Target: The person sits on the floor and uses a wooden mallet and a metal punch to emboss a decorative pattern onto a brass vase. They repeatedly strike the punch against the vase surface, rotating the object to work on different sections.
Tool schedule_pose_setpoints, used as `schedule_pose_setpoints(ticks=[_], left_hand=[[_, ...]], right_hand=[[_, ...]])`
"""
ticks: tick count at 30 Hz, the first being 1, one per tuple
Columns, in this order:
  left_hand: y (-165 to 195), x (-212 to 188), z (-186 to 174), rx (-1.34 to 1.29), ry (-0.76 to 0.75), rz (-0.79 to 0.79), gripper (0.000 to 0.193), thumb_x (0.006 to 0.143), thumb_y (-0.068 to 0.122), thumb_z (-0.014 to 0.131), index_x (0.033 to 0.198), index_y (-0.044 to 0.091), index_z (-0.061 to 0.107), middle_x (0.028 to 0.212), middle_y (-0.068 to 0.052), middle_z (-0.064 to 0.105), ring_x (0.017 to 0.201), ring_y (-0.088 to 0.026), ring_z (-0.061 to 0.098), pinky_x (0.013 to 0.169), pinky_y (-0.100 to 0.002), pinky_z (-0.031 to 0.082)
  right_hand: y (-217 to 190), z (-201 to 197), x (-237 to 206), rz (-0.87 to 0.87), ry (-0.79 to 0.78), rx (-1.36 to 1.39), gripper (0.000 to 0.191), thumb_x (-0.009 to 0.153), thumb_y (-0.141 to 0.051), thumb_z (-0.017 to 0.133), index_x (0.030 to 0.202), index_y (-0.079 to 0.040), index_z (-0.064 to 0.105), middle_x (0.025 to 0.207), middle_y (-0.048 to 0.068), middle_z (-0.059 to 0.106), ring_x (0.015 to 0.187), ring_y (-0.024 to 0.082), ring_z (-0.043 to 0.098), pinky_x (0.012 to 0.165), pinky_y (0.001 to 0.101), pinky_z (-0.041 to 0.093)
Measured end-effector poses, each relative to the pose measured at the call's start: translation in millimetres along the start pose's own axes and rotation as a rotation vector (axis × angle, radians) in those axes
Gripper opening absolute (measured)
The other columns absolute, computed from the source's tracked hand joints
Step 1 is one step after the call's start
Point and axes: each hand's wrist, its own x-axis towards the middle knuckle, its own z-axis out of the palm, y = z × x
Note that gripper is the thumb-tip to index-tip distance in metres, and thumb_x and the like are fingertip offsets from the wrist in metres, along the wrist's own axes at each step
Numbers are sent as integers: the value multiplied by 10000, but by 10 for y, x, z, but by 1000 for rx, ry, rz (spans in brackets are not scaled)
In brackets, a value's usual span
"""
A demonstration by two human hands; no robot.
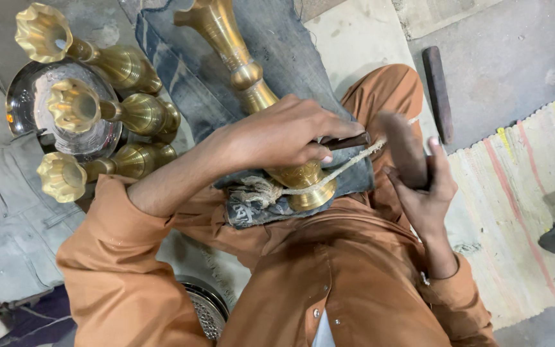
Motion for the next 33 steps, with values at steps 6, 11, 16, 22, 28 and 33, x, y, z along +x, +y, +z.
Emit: schedule_pose_setpoints(ticks=[6, 11, 16, 22, 28, 33], left_hand=[[-9, 4, -6, -34, 32, 72, 527, 817, 129, 778, 1323, 92, 636, 1211, -88, 736, 1151, -321, 661, 900, -487, 486], [4, 3, -7, -42, -35, -2, 528, 833, 133, 778, 1341, 120, 638, 1164, -74, 745, 1109, -304, 674, 907, -481, 486], [-2, -7, 3, -8, -13, 44, 536, 820, 144, 786, 1337, 124, 648, 1166, -75, 745, 1111, -299, 675, 886, -490, 480], [-63, -7, 50, 13, -39, 20, 564, 818, 153, 798, 1361, 147, 645, 1150, -71, 746, 1078, -290, 688, 894, -465, 501], [-124, -60, 81, -17, 0, 108, 555, 808, 157, 808, 1341, 134, 657, 1209, -69, 735, 1106, -295, 686, 899, -436, 530], [-122, -99, 64, 18, -9, 78, 506, 822, 153, 807, 1310, 132, 672, 1178, -68, 749, 1120, -301, 680, 895, -460, 508]], right_hand=[[-22, 18, -29, -65, -28, -67, 756, 822, 21, 866, 1481, -18, 497, 1020, 192, 699, 913, 239, 715, 785, 363, 566], [-82, 31, -37, -21, 10, 122, 781, 844, 7, 856, 1502, 0, 435, 1033, 181, 685, 928, 213, 693, 799, 333, 567], [-71, 68, -22, 225, 26, 422, 614, 934, 17, 861, 1389, 25, 449, 887, 58, 646, 763, 120, 625, 705, 269, 530], [-94, 106, -55, 189, 73, 404, 639, 943, -16, 895, 1396, 3, 446, 978, 74, 626, 810, 142, 613, 728, 269, 515], [-120, 102, -59, 88, 103, 306, 859, 895, -12, 882, 1560, 18, 338, 927, 75, 657, 826, 156, 663, 750, 296, 539], [-116, 75, -63, -130, 21, -120, 872, 791, 62, 860, 1525, -33, 399, 997, 210, 695, 910, 253, 734, 770, 342, 579]])
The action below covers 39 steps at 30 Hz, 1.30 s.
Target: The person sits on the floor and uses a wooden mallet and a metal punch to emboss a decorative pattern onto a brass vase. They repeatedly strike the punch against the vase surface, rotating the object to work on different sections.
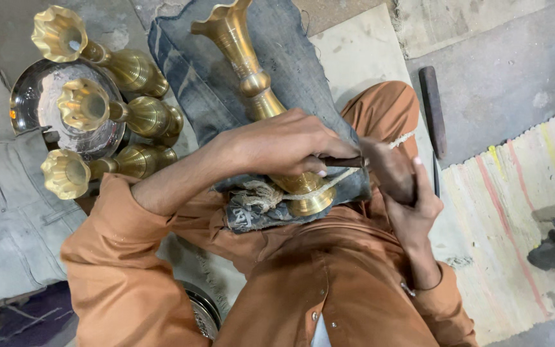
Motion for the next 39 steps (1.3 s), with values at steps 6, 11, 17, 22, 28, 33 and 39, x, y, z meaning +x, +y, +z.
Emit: schedule_pose_setpoints(ticks=[6, 11, 17, 22, 28, 33, 39], left_hand=[[28, -41, -63, -35, 3, 48, 546, 814, 144, 792, 1342, 133, 652, 1219, -65, 733, 1136, -323, 665, 908, -447, 520], [22, -49, -71, -40, -31, 35, 578, 821, 146, 799, 1374, 136, 632, 1206, -69, 731, 1111, -329, 666, 876, -463, 509], [-21, -59, -39, -53, 0, 46, 556, 821, 182, 780, 1361, 153, 648, 1223, -67, 730, 1060, -319, 689, 864, -449, 521], [-76, -94, -41, -57, -2, 117, 518, 856, 194, 772, 1354, 126, 649, 1211, -68, 739, 1099, -323, 686, 877, -462, 522], [-109, -108, -26, -36, 3, 146, 497, 833, 177, 784, 1314, 123, 670, 1222, -79, 741, 1108, -324, 684, 886, -467, 516], [-109, -147, -51, -59, -36, 116, 418, 860, 190, 780, 1256, 109, 673, 1164, -72, 750, 1097, -317, 693, 908, -462, 515], [-80, -184, -88, -86, -11, 156, 479, 861, 159, 768, 1324, 103, 662, 1164, -82, 746, 1077, -339, 679, 899, -461, 503]], right_hand=[[11, 6, -26, 37, 10, -5, 743, 825, 27, 886, 1468, -12, 515, 966, 223, 699, 825, 248, 696, 764, 331, 548], [76, -39, -10, 83, 30, 180, 707, 835, 13, 855, 1452, 14, 509, 928, 155, 675, 809, 201, 686, 770, 325, 539], [93, -14, 37, 235, 39, 292, 565, 844, -23, 908, 1298, -18, 572, 834, 45, 622, 702, 146, 613, 720, 273, 543], [77, -39, 32, 206, 150, 332, 685, 791, -15, 882, 1331, -6, 461, 1001, 49, 629, 835, 153, 622, 879, 320, 528], [129, -51, -32, 182, 90, 364, 800, 900, -22, 875, 1536, 27, 392, 964, 88, 687, 825, 160, 656, 805, 274, 540], [131, -38, -22, -53, 32, 90, 780, 848, 64, 803, 1528, 22, 423, 999, 176, 723, 815, 183, 663, 740, 333, 541], [89, -116, 55, -210, 52, -60, 743, 764, 97, 810, 1439, 16, 509, 899, 175, 678, 773, 287, 641, 706, 380, 522]])
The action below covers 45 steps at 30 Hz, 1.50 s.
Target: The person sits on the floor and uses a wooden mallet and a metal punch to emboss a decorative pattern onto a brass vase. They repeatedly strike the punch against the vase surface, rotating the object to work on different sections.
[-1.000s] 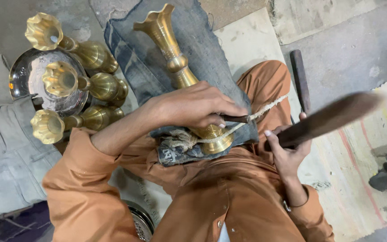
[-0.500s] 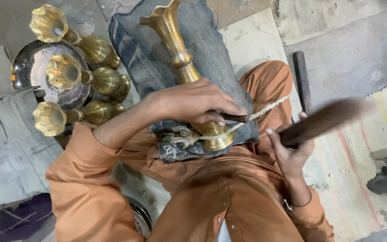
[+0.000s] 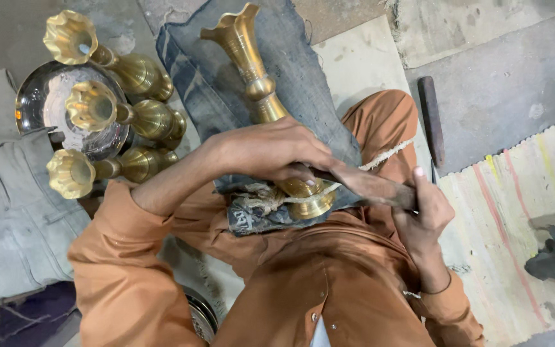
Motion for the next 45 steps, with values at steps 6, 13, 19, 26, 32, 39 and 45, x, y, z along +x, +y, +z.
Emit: schedule_pose_setpoints(ticks=[6, 13, 19, 26, 32, 39, 45], left_hand=[[-10, 1, -1, 3, -10, 36, 490, 843, 128, 772, 1322, 126, 672, 1197, -65, 747, 1092, -318, 679, 937, -451, 499], [18, -3, 21, 65, -78, 3, 378, 842, 89, 768, 1213, 144, 722, 1144, -28, 774, 1119, -268, 706, 972, -460, 480], [55, -29, -16, -25, 222, 60, 492, 942, 212, 761, 1392, 84, 609, 1306, -104, 707, 1157, -311, 703, 963, -420, 563], [36, 2, -57, -25, 73, -148, 561, 853, 229, 778, 1376, 112, 614, 1129, -95, 740, 1044, -343, 696, 855, -457, 525], [3, 17, -72, -27, 73, -4, 521, 864, 193, 779, 1359, 114, 640, 1174, -90, 735, 1067, -337, 690, 859, -445, 533], [-24, 24, -60, -10, 49, -4, 509, 849, 228, 782, 1328, 103, 663, 1236, -85, 728, 1090, -337, 692, 867, -441, 538], [-47, 6, -64, -33, 15, -37, 481, 856, 220, 772, 1312, 103, 674, 1192, -75, 743, 1072, -317, 712, 871, -434, 542]], right_hand=[[63, -30, -14, -5, -40, -37, 723, 737, 89, 779, 1417, 10, 546, 888, 168, 691, 773, 322, 674, 712, 420, 549], [211, -43, -122, 88, 14, 137, 625, 882, 31, 756, 1456, 26, 507, 1003, 188, 728, 898, 273, 737, 763, 357, 582], [194, -54, -173, 337, -15, 278, 477, 913, -11, 870, 1277, -45, 563, 909, 151, 719, 770, 199, 712, 730, 320, 581], [247, -121, -88, 178, -28, 131, 783, 880, -57, 905, 1518, -8, 454, 987, 214, 686, 840, 279, 712, 735, 378, 549], [420, -243, -27, 57, -120, -59, 774, 831, 1, 869, 1502, -23, 485, 933, 224, 670, 797, 350, 688, 701, 420, 537], [640, -372, -8, 102, 153, 278, 603, 1026, 79, 797, 1460, -143, 442, 1023, 170, 702, 812, 278, 677, 736, 364, 565], [527, -369, 233, -264, -53, -46, 741, 932, 61, 832, 1497, 54, 353, 1042, 159, 707, 822, 273, 664, 708, 350, 510]])
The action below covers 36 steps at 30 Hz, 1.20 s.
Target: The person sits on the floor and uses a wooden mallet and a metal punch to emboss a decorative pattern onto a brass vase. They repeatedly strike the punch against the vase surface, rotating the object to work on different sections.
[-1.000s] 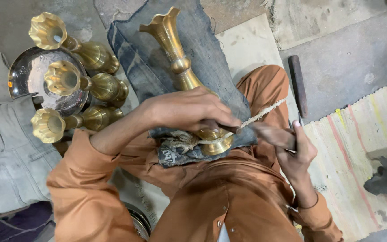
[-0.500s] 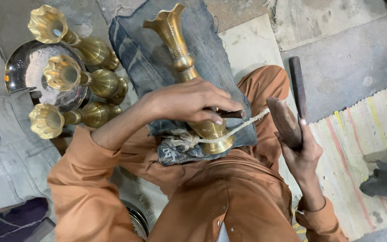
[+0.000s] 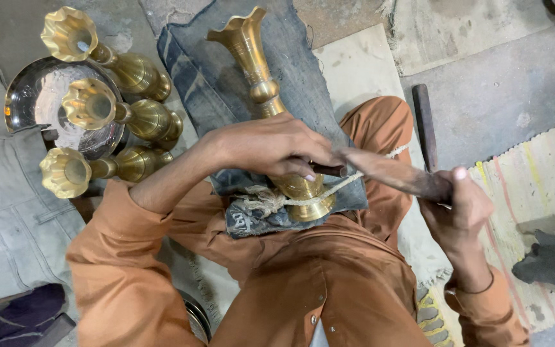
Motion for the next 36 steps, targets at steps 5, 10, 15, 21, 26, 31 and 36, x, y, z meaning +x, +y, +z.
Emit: schedule_pose_setpoints(ticks=[5, 10, 15, 21, 26, 31, 36], left_hand=[[15, -80, 46, 35, 124, 61, 487, 847, 153, 772, 1312, 57, 663, 1157, -101, 738, 1036, -340, 703, 864, -447, 541], [3, -152, 133, 41, 233, -38, 474, 898, 190, 778, 1334, 56, 650, 1128, -114, 737, 1027, -349, 712, 855, -442, 545], [6, -218, 280, 78, 445, -34, 455, 891, 194, 778, 1314, 63, 675, 1229, -150, 723, 1005, -344, 733, 867, -427, 571], [112, -371, 497, -6, 649, -192, 369, 921, 120, 750, 1270, 22, 682, 1191, -150, 745, 1016, -325, 758, 858, -378, 593], [163, -363, 641, -5, 825, -232, 363, 935, 105, 755, 1269, -17, 680, 1191, -177, 739, 1023, -309, 769, 870, -353, 603], [207, -348, 726, -83, 942, -264, 376, 943, 122, 767, 1268, -35, 662, 1162, -179, 746, 1007, -273, 782, 866, -339, 611], [225, -324, 851, -125, 1064, -311, 379, 936, 99, 762, 1276, -37, 666, 1212, -172, 738, 992, -220, 771, 859, -321, 613]], right_hand=[[-24, -21, 277, 146, -72, 106, 575, 841, 77, 853, 1331, -36, 575, 886, 151, 674, 731, 295, 635, 667, 398, 499], [109, -117, 474, 218, -137, 311, 442, 946, -30, 845, 1278, -119, 567, 909, 119, 699, 735, 228, 684, 677, 315, 540], [173, -172, 799, 317, -180, 251, 850, 810, -120, 866, 1485, 68, 384, 752, 147, 612, 598, 275, 580, 599, 384, 487], [209, -333, 1395, -183, -256, 47, 794, 760, -67, 854, 1454, 16, 476, 911, 174, 710, 754, 343, 693, 649, 413, 538], [79, -409, 1863, -200, -435, -126, 795, 757, -100, 928, 1464, -89, 564, 851, 130, 694, 724, 297, 708, 598, 398, 532], [18, -378, 2189, -172, -449, 68, 715, 852, -164, 846, 1487, -112, 521, 979, 135, 683, 829, 304, 708, 685, 404, 551], [62, -360, 2351, -102, -485, 95, 794, 864, -255, 853, 1542, -120, 463, 998, 140, 684, 767, 313, 679, 664, 416, 546]])
